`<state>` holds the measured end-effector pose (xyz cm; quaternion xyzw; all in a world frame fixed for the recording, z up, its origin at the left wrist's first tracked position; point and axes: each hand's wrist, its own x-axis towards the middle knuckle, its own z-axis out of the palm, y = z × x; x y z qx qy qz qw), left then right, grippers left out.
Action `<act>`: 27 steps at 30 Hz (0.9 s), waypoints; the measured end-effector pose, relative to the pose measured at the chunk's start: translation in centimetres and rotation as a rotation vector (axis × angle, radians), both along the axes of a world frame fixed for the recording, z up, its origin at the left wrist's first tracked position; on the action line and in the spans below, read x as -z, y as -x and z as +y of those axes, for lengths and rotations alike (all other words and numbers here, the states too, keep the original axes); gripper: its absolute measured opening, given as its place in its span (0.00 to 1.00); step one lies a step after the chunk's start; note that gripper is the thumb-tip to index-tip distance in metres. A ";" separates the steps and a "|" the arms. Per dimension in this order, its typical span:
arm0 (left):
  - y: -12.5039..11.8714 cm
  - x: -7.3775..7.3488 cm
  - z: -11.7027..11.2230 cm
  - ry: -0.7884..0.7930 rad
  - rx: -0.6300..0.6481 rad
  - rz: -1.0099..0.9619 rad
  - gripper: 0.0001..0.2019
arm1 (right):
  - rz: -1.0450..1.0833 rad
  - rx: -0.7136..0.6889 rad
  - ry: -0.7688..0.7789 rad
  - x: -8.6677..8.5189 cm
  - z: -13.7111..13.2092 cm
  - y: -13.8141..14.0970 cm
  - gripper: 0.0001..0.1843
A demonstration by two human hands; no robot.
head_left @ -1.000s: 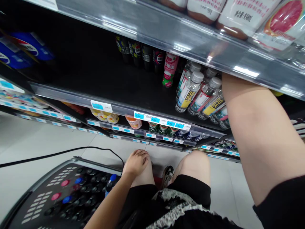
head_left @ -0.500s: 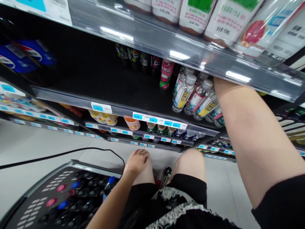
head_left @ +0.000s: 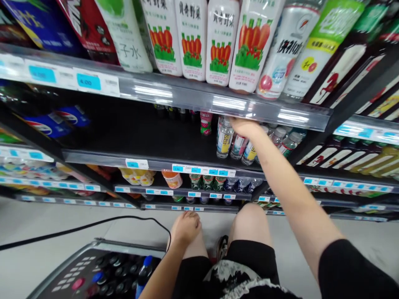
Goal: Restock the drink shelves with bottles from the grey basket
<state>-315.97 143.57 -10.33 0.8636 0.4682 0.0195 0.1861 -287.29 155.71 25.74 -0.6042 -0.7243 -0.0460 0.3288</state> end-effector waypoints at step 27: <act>4.8 3.0 1.8 0.103 -0.106 0.048 0.18 | 0.307 0.766 -0.043 20.3 -6.9 -3.3 0.30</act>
